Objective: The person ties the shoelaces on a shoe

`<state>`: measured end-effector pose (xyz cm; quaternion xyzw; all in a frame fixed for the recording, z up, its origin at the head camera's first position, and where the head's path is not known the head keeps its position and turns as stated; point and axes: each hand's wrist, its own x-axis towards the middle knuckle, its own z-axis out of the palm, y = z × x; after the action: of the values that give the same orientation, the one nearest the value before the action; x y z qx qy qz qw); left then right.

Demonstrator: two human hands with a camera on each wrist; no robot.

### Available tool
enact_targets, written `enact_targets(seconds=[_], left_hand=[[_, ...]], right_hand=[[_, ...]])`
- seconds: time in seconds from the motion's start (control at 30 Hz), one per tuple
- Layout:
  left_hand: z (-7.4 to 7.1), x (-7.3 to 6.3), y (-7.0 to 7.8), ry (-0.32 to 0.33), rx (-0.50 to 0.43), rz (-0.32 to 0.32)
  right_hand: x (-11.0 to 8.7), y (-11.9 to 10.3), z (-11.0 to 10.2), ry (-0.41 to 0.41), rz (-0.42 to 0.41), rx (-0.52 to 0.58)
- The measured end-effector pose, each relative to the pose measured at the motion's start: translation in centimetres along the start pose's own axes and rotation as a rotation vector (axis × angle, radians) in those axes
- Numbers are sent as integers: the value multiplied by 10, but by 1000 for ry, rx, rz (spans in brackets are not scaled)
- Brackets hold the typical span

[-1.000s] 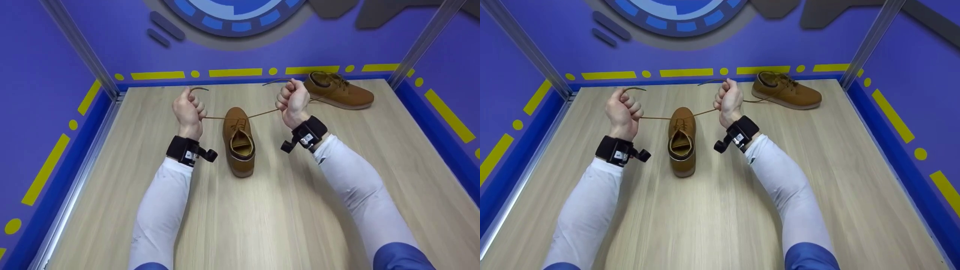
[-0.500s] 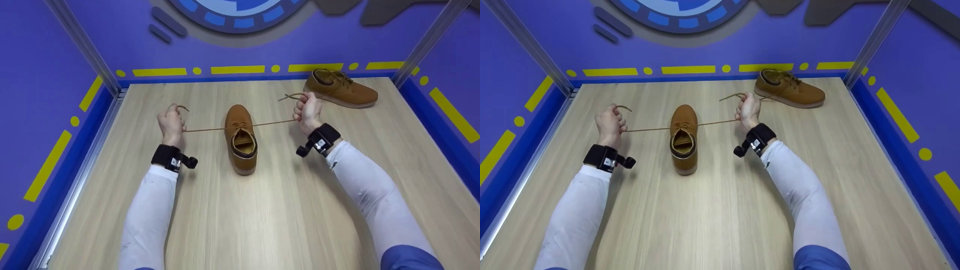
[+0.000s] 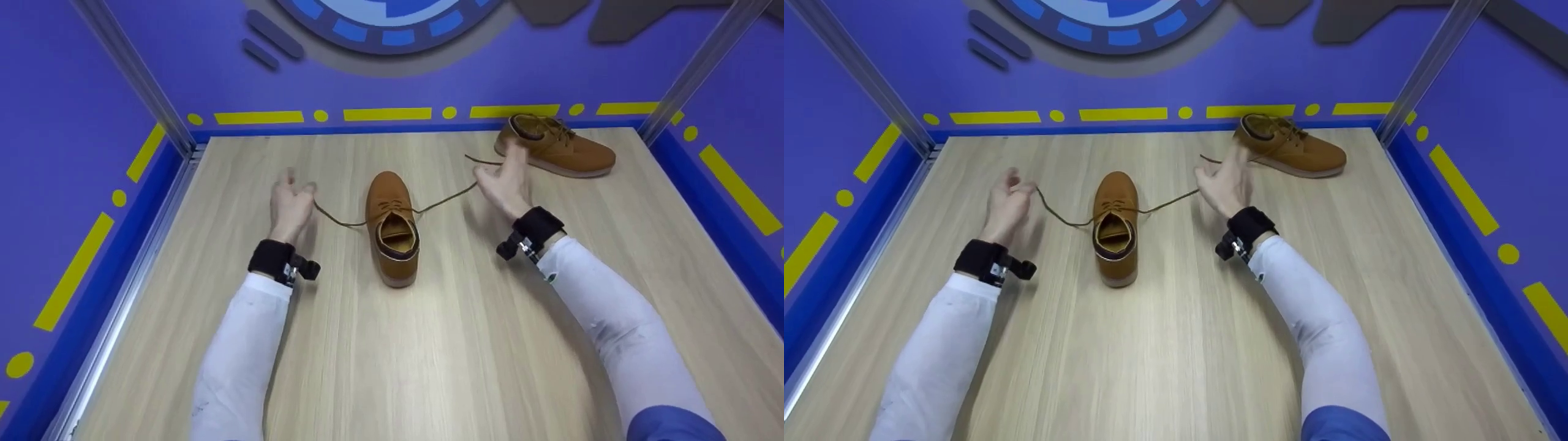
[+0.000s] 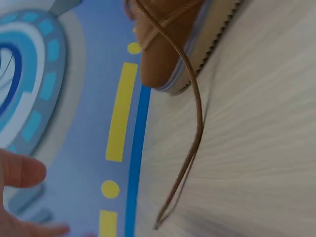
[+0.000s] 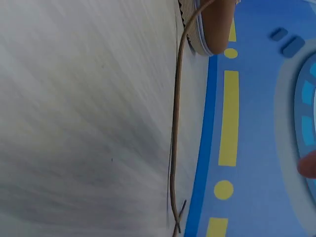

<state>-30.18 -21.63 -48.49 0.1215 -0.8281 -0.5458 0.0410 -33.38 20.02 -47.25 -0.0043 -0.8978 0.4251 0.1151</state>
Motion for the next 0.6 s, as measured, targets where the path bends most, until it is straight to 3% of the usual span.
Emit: enact_targets(seconds=[0.1,0.2,0.27,0.37,0.6], left_hand=[[14,-28,23,-180,81,131],[30,-43,34,-354,197,259],[37,-50,40,-398,295,327],[44,-56,43,-395,383,373],[41,-60,43,-388,394,404]], right_hand=[[-13,-7,15,-226,-133,97],[-29,-19,35,-481,-147,190],[-39,-25,46,-587,-135,210],[-50,-32,59,-635,-148,190],[-54,-30,65,-589,-204,195]])
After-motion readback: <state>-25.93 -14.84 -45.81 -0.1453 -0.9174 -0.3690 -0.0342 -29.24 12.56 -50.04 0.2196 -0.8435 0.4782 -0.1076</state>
